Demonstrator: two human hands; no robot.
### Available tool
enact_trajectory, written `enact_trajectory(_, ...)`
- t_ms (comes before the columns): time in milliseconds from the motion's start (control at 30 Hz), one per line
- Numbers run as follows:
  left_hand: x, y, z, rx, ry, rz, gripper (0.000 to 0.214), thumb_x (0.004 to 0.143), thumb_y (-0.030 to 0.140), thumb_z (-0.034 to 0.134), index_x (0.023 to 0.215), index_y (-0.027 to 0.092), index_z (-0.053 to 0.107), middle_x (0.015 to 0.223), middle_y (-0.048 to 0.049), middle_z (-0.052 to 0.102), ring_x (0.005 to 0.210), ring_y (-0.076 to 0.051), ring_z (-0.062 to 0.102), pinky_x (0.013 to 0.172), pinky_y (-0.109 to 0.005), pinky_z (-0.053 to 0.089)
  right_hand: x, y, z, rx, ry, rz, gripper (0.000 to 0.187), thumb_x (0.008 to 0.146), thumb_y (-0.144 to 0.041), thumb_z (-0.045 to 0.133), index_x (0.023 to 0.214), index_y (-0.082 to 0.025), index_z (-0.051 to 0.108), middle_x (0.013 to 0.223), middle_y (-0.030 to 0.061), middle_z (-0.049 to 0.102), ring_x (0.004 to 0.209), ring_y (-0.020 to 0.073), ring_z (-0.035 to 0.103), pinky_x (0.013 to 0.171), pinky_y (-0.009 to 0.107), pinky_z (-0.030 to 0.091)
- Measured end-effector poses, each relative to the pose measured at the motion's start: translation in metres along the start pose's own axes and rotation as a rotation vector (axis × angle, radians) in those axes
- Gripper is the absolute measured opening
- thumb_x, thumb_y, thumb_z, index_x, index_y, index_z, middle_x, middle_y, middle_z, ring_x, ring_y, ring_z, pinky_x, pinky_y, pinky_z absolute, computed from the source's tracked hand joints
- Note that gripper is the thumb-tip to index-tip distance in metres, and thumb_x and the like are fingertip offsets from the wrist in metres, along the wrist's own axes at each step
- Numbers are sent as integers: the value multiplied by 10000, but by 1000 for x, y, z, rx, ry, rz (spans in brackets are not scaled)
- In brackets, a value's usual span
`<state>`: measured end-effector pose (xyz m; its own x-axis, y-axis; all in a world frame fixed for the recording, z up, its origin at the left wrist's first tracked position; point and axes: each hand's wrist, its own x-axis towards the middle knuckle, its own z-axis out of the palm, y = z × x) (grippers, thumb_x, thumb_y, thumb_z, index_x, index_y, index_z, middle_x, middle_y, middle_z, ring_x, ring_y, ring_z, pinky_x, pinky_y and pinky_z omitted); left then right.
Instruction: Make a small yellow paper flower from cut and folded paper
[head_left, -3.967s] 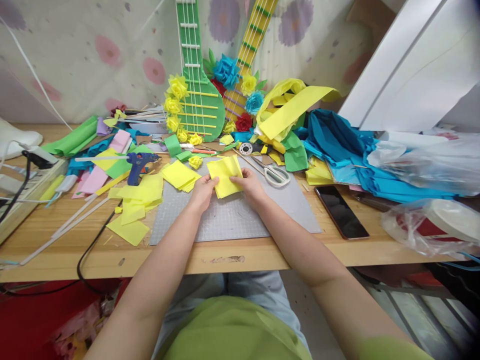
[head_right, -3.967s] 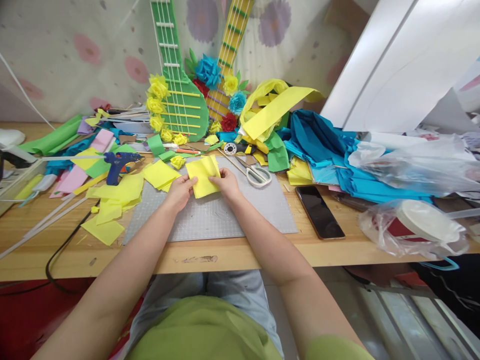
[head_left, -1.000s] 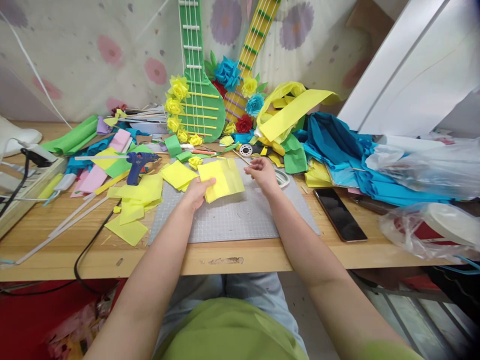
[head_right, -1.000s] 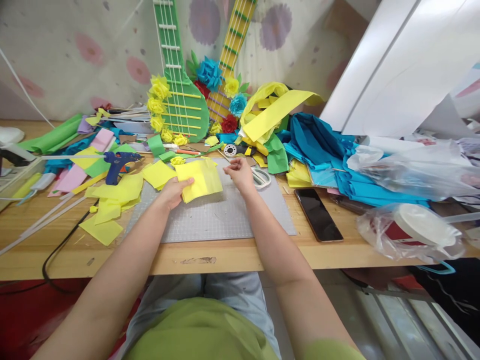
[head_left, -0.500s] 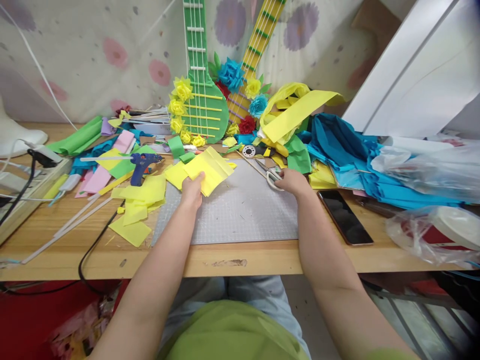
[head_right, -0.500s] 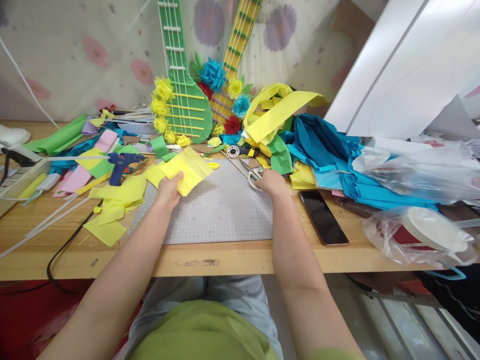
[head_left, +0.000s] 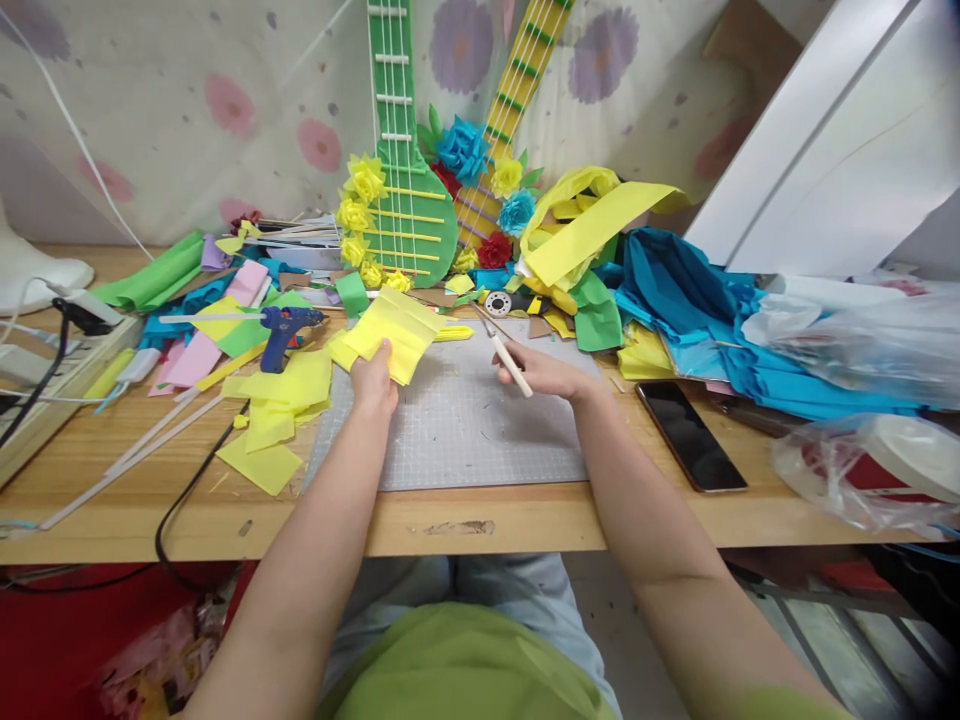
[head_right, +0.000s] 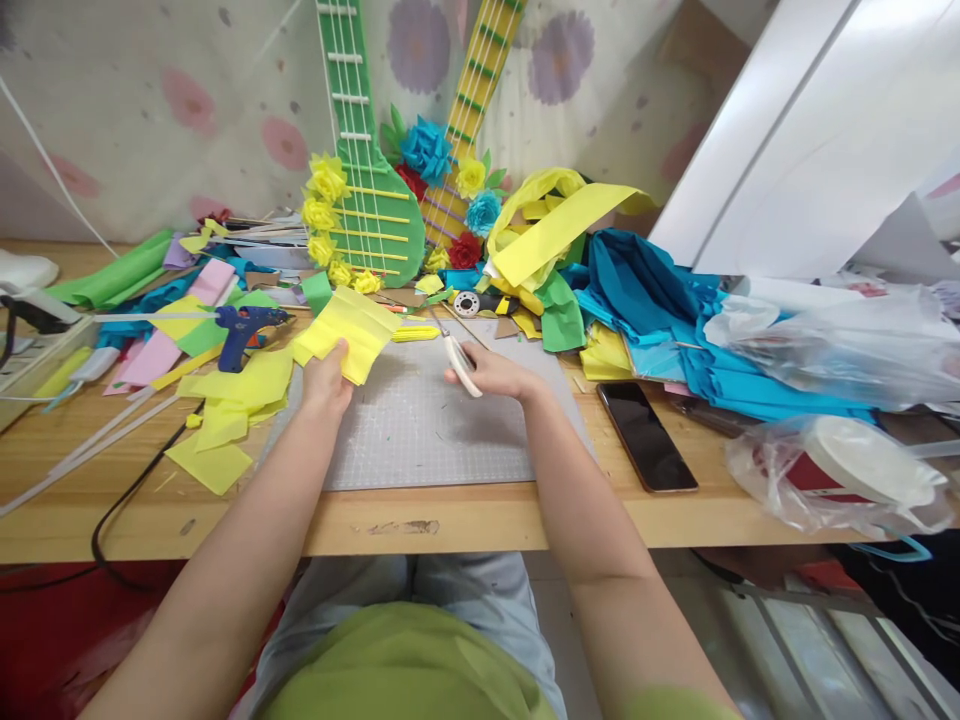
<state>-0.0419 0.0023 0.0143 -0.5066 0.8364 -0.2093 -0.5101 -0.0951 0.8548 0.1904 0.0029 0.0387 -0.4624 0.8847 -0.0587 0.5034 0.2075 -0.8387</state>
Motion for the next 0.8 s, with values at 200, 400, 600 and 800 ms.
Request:
enact_trajectory(200,-3,3,2,-94,32,-52,446,748,29,523,1161,196,529,1083,-68,644,1029,-168,588,849,-302,501,3,-11,16,101,-340,112,497,663,-634,552,807,-158,539,620,-8,540,540,101,508,506,224,410)
enact_trajectory(400,-4,0,2,-92,-2,-95,372,740,24,527,1069,186,588,1038,-67,660,967,-175,616,851,-333,498,4,-9,15,231,-429,131,661,608,-744,503,852,-130,538,619,1,544,498,96,522,471,224,431)
enact_trajectory(600,-4,1,2,-93,23,-119,384,740,15,521,1087,172,574,1074,-74,646,978,-181,612,851,-334,500,-3,-6,4,238,-486,73,651,644,-732,481,873,-126,541,630,6,547,527,98,531,473,218,430)
enact_trajectory(800,-2,-4,2,-98,37,-125,390,733,0,522,1078,172,579,1054,-74,654,982,-181,611,849,-330,502,-2,-9,6,202,-537,74,649,635,-730,493,866,-125,539,639,4,545,530,101,535,475,224,430)
